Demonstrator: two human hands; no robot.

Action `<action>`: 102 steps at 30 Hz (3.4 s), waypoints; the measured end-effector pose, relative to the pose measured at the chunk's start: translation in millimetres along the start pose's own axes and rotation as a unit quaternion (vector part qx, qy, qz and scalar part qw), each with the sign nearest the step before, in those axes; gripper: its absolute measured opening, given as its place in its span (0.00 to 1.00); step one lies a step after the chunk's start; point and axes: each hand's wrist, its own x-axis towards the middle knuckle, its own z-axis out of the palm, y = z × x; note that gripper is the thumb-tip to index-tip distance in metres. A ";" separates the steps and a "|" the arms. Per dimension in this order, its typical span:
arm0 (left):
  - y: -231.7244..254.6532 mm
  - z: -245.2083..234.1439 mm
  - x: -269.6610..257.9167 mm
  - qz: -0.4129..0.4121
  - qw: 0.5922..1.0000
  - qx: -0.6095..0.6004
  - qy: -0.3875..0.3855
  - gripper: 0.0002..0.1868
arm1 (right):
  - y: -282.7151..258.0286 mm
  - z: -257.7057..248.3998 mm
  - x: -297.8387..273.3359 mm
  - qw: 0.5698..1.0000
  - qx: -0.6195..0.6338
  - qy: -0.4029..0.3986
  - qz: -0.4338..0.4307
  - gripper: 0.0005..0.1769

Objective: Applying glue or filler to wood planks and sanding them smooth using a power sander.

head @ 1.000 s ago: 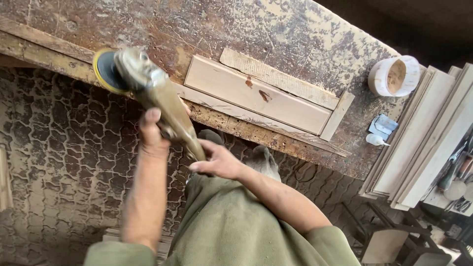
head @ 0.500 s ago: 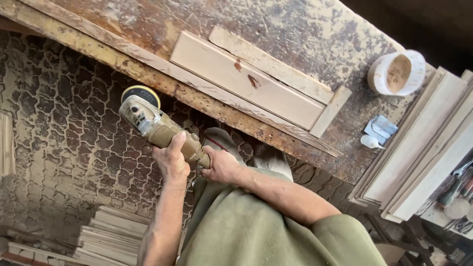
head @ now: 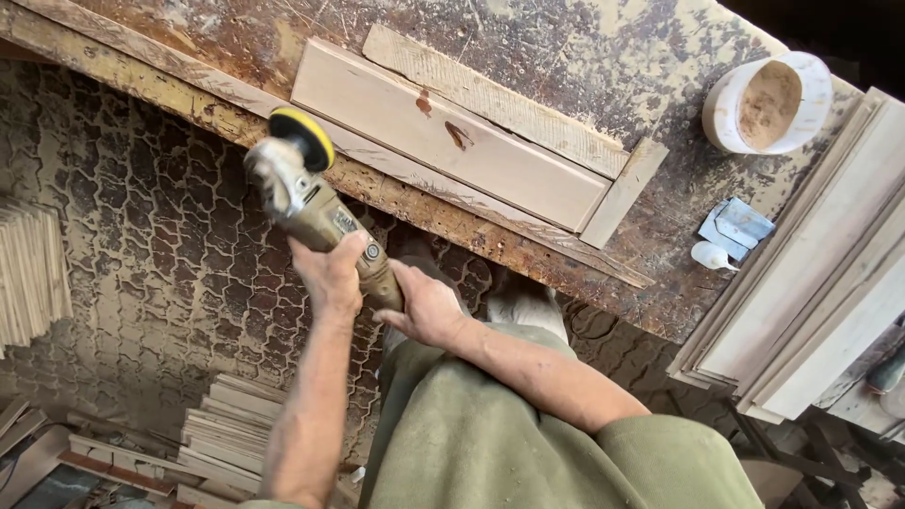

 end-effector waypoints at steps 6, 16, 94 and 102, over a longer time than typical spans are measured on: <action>-17.9 -10.5 96.5 -0.009 0.919 0.387 -0.068 0.38 | 79.2 -47.6 -26.1 0.953 -0.174 0.230 -0.089 0.29; 9.3 58.2 50.5 -0.049 0.769 0.596 -0.228 0.38 | 244.6 -130.8 -103.5 0.852 -0.370 0.367 0.054 0.49; 0.5 112.0 -16.2 0.074 0.625 0.599 -0.494 0.35 | 229.2 -173.3 -58.7 0.820 -0.219 0.521 0.089 0.65; 25.6 3.6 111.5 -0.108 0.803 0.572 -0.127 0.46 | 216.2 -183.4 -35.6 0.831 -0.183 0.470 0.236 0.67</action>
